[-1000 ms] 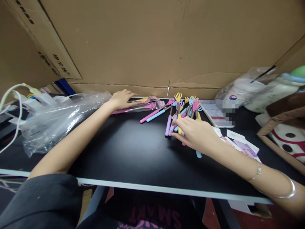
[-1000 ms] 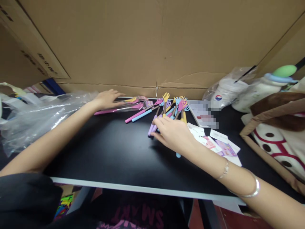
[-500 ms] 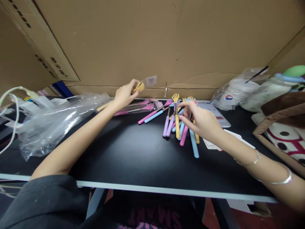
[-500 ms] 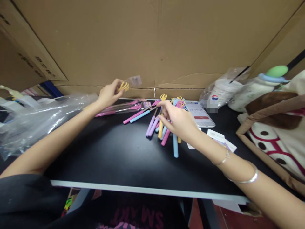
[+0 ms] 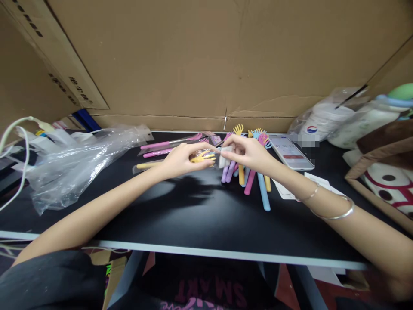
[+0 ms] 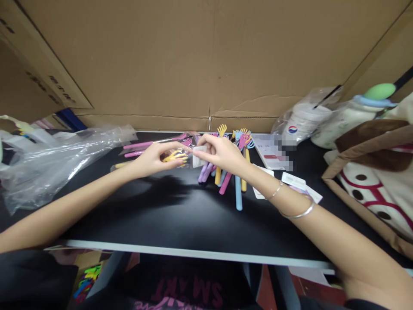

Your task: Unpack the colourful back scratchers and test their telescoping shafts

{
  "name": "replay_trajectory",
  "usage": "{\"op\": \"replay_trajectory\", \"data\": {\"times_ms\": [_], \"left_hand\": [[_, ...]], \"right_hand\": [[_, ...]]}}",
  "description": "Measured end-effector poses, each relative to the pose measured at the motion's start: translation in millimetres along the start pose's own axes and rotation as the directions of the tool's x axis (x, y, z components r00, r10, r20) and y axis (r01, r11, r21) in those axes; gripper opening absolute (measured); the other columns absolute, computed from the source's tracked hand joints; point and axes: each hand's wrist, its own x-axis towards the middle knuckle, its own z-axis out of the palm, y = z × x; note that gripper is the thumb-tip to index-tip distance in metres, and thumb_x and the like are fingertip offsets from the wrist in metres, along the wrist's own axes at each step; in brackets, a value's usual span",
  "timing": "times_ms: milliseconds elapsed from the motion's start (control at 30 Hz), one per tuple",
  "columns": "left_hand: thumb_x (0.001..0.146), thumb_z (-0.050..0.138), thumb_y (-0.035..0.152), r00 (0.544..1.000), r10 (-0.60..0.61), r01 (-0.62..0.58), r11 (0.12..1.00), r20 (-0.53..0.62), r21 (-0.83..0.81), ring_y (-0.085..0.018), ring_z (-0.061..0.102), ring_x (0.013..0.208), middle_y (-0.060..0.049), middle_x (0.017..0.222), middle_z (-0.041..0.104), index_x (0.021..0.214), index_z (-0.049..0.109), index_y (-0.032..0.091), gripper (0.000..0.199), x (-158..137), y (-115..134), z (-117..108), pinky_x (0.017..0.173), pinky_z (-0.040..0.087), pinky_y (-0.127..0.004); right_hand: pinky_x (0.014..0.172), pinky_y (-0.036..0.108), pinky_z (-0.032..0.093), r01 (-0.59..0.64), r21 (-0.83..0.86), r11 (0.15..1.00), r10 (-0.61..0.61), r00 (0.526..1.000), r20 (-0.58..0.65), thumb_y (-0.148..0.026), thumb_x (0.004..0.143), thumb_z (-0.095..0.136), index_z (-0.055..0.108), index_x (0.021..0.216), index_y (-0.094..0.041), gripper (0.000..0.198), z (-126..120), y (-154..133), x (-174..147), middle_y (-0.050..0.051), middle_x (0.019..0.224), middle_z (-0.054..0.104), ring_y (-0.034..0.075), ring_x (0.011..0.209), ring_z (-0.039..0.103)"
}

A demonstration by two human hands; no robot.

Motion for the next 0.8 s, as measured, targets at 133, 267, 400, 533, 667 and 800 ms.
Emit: {"op": "replay_trajectory", "data": {"times_ms": [133,267,400,533,667,800], "left_hand": [[0.083,0.055,0.047,1.000,0.005,-0.004,0.996,0.008,-0.092,-0.010,0.045,0.058,0.000,0.079,0.062,0.111,0.064,0.017,0.042,-1.4,-7.0,-0.5,0.054,0.031,-0.019],[0.083,0.056,0.046,1.000,0.006,-0.003,0.994,0.024,-0.112,-0.009,0.045,0.057,0.001,0.078,0.062,0.112,0.063,0.018,0.041,-6.0,-9.4,-1.6,0.053,0.031,-0.019],[0.084,0.056,0.043,0.999,0.015,-0.011,0.994,0.042,-0.111,-0.008,0.042,0.054,0.001,0.077,0.062,0.114,0.063,0.019,0.039,-9.7,-6.2,-0.9,0.050,0.029,-0.019],[0.083,0.056,0.040,0.999,0.043,-0.040,0.995,0.033,-0.088,-0.008,0.044,0.055,0.001,0.076,0.063,0.113,0.065,0.018,0.038,-10.8,-3.0,-0.1,0.052,0.030,-0.019],[0.082,0.057,0.040,0.998,0.053,-0.050,0.995,0.035,-0.087,-0.009,0.048,0.058,0.000,0.081,0.066,0.113,0.065,0.017,0.039,-11.4,-1.9,-1.0,0.055,0.034,-0.019],[0.081,0.058,0.041,0.996,0.076,-0.071,0.993,0.041,-0.097,-0.011,0.051,0.062,-0.001,0.081,0.066,0.112,0.065,0.017,0.040,-12.2,-2.2,-1.6,0.056,0.036,-0.019]], "right_hand": [[0.055,0.025,0.035,0.049,0.054,0.997,-0.051,0.998,0.045,-0.033,0.085,0.051,0.059,0.092,-0.018,0.019,-1.2,8.3,-3.3,-0.002,0.063,0.058,0.013,0.056,0.052],[0.055,0.024,0.039,0.079,0.244,0.967,-0.082,0.997,0.004,-0.024,0.081,0.053,0.047,0.098,-0.021,0.018,0.7,12.3,-5.6,-0.003,0.073,0.059,0.011,0.057,0.054],[0.055,0.023,0.040,0.076,0.176,0.982,-0.059,0.993,-0.104,-0.020,0.081,0.052,0.048,0.087,-0.021,0.008,4.2,13.0,-7.2,-0.002,0.074,0.058,0.010,0.059,0.055],[0.061,0.025,0.045,0.056,0.184,0.981,-0.053,0.998,-0.021,-0.018,0.083,0.049,0.058,0.100,-0.017,0.019,6.0,14.8,-6.5,0.001,0.077,0.060,0.012,0.066,0.058],[0.064,0.027,0.050,-0.030,0.395,0.918,-0.040,0.985,0.168,-0.030,0.086,0.054,0.057,0.107,-0.017,0.025,6.7,13.5,-5.9,0.000,0.079,0.059,0.013,0.067,0.061],[0.065,0.030,0.053,-0.169,0.567,0.806,-0.021,0.950,0.312,-0.039,0.086,0.057,0.053,0.101,-0.018,0.026,7.5,7.8,-7.9,0.001,0.080,0.062,0.013,0.066,0.063]]}}
